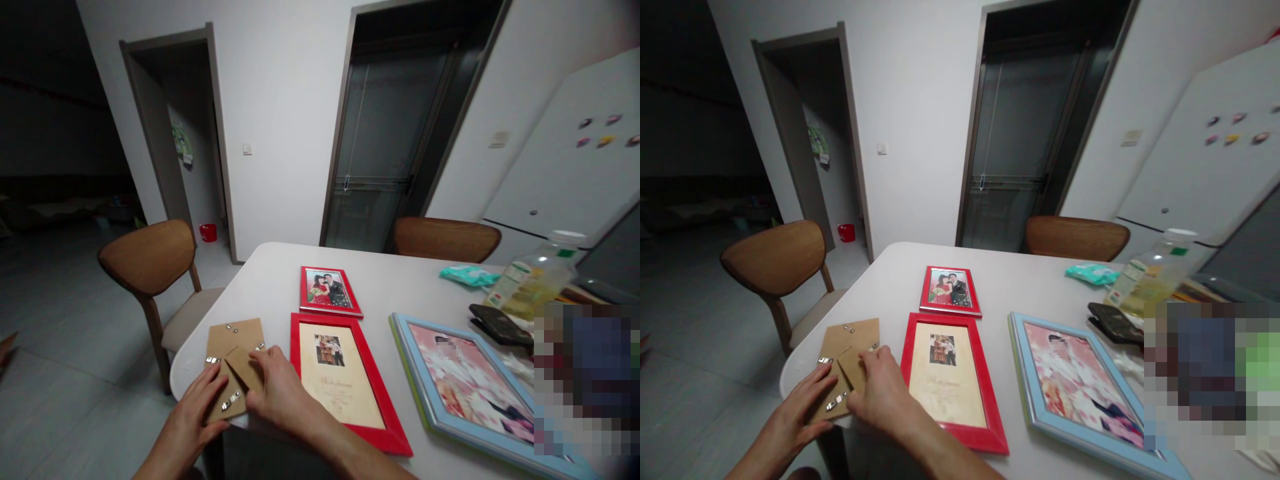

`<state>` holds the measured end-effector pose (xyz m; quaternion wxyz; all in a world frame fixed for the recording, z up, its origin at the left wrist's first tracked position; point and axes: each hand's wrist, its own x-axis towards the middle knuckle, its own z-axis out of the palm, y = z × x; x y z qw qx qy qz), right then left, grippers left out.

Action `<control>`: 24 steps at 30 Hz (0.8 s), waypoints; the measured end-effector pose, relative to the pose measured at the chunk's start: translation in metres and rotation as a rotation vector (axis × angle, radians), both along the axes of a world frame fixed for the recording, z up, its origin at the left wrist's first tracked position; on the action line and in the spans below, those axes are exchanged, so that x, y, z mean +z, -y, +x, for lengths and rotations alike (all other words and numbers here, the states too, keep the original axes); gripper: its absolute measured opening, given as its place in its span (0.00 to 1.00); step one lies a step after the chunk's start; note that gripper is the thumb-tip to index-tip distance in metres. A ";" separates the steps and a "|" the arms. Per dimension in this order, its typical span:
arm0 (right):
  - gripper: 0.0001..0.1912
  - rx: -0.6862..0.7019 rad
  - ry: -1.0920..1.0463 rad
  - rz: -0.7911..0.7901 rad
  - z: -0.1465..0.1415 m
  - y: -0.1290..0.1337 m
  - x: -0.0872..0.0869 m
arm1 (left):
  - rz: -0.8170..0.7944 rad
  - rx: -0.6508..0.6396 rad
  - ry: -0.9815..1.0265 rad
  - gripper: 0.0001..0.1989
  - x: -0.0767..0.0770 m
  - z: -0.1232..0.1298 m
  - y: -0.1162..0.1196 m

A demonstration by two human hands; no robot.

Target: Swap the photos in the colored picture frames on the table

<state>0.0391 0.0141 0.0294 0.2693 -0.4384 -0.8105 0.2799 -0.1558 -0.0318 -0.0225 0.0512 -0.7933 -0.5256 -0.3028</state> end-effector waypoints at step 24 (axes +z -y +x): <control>0.16 -0.314 0.218 0.266 0.153 0.014 -0.032 | -0.432 -0.227 -0.033 0.15 0.040 0.158 -0.026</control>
